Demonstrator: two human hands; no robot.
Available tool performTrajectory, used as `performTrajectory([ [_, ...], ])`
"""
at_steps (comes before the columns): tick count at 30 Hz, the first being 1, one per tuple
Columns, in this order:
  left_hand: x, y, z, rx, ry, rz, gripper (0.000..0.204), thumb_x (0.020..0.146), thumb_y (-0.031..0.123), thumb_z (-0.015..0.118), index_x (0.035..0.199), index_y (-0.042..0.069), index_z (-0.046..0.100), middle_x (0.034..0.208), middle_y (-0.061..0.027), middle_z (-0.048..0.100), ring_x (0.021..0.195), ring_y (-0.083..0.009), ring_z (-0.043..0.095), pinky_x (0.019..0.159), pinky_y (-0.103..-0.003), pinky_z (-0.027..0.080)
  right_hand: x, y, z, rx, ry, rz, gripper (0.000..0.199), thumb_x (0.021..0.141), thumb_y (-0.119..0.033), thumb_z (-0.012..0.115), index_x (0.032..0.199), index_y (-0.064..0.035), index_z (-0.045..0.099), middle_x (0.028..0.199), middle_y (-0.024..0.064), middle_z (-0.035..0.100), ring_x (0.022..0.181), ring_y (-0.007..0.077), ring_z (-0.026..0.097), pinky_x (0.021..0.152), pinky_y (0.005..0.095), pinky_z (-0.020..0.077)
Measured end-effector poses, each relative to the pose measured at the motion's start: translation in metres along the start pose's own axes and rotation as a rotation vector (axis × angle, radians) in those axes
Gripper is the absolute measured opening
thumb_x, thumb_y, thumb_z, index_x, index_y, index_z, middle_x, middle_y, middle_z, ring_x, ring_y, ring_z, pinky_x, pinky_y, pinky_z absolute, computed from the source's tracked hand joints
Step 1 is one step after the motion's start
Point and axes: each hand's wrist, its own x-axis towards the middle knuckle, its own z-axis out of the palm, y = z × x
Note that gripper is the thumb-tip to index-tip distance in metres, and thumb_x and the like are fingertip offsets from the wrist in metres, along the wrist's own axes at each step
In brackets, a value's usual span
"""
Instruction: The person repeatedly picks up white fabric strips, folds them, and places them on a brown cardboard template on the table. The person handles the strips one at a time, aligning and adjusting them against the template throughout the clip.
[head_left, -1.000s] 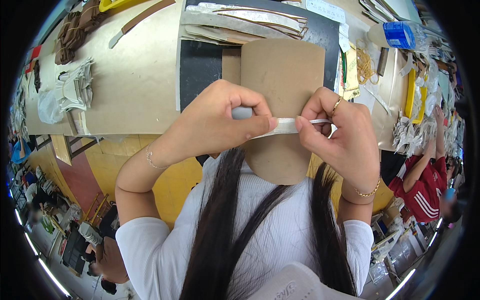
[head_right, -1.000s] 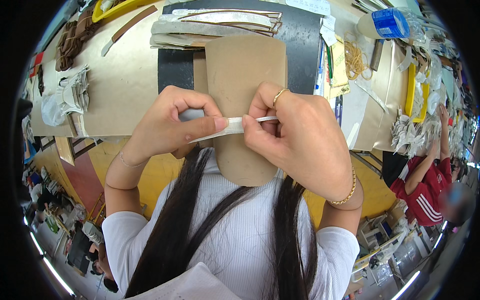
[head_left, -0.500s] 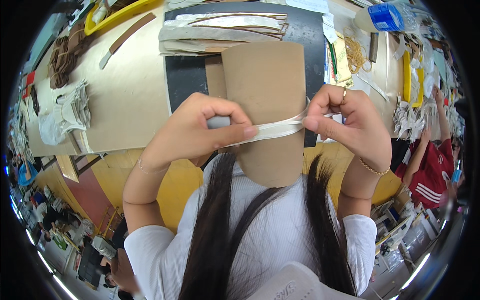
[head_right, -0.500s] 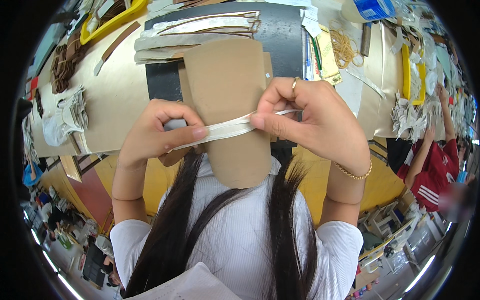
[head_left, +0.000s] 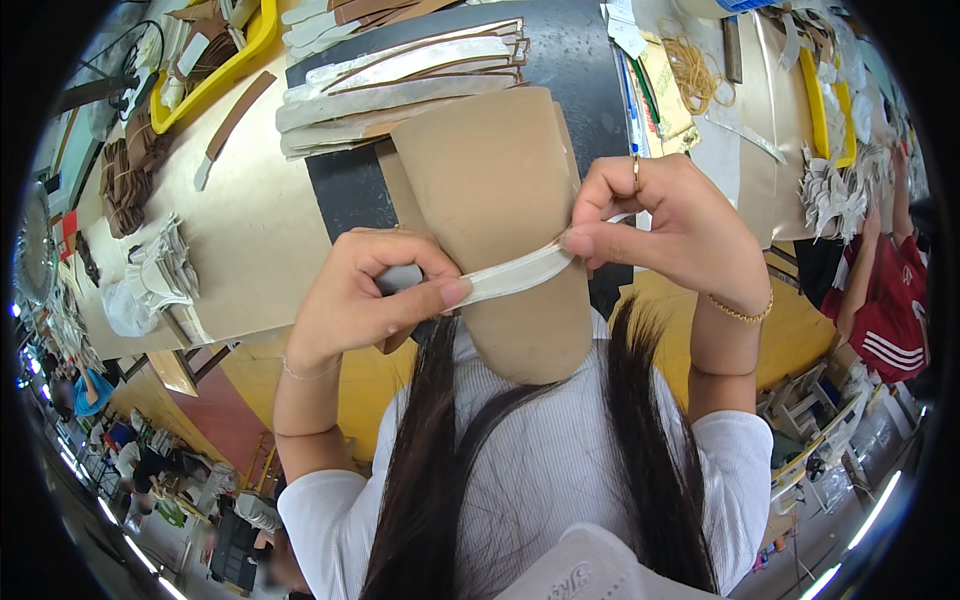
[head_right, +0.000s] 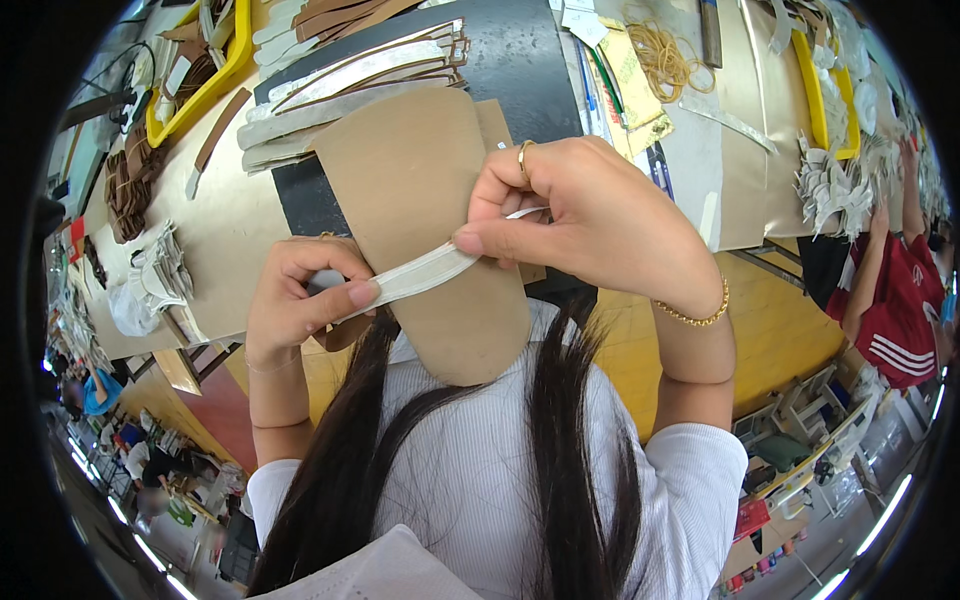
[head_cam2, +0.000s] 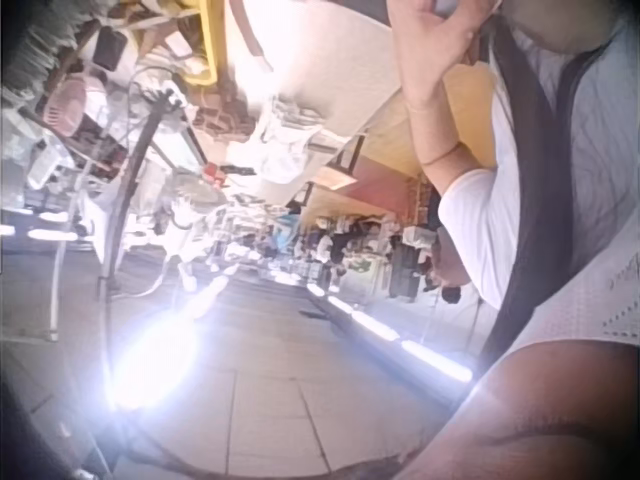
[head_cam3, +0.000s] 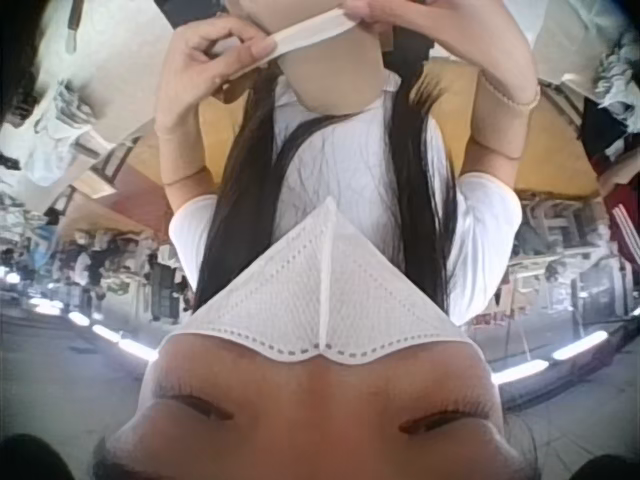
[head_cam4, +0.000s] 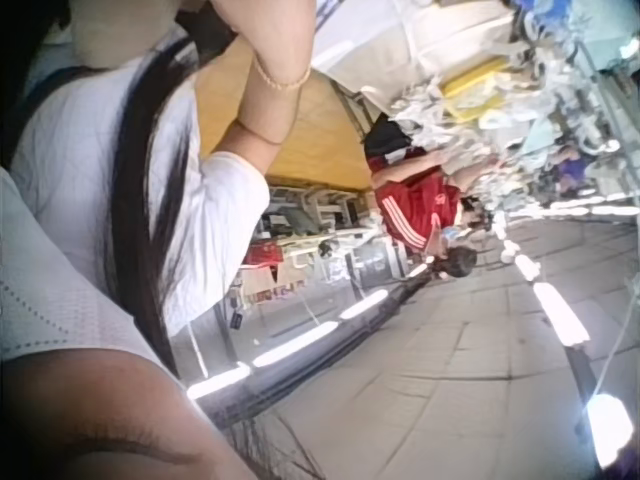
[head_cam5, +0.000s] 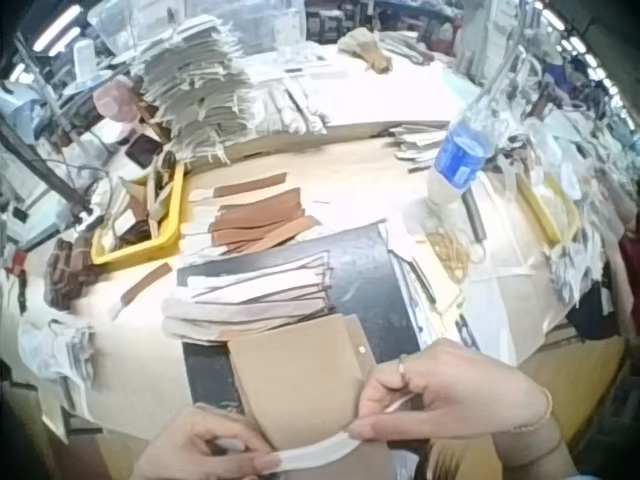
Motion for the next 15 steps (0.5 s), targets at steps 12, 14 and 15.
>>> performTrajectory([
  [12,0.001,-0.0017,0.0007,0.031,0.014,0.063,0.009,0.082,0.002,0.067,0.075,-0.003,0.064,0.06,-0.0016,0.054,0.04,-0.0042,0.046,0.034,-0.019,0.029,0.0022,0.0029,-0.0001,-0.03,0.015,-0.016,0.019,0.08,-0.019,0.071,0.074,-0.0029,0.062,0.061,0.0026,0.063,0.052,0.0083,0.056,0.049,0.022,0.0404],
  [14,0.0014,-0.0021,0.0004,0.045,0.01,0.085,0.009,0.082,0.002,0.067,0.075,-0.003,0.064,0.06,-0.0018,0.054,0.04,-0.0045,0.046,0.034,-0.02,0.029,0.0026,0.0028,0.0008,-0.022,0.023,-0.011,0.02,0.08,-0.02,0.071,0.074,-0.0033,0.062,0.059,0.0024,0.062,0.052,0.0086,0.054,0.049,0.0226,0.0394],
  [15,0.0012,-0.0029,-0.0004,0.043,0.004,0.092,0.009,0.082,0.002,0.067,0.075,-0.003,0.064,0.06,-0.002,0.054,0.04,-0.0047,0.047,0.034,-0.02,0.029,0.0026,0.0034,0.001,-0.047,0.029,-0.016,0.02,0.08,-0.02,0.071,0.074,-0.0033,0.062,0.059,0.0022,0.061,0.052,0.0085,0.055,0.048,0.0226,0.0392],
])
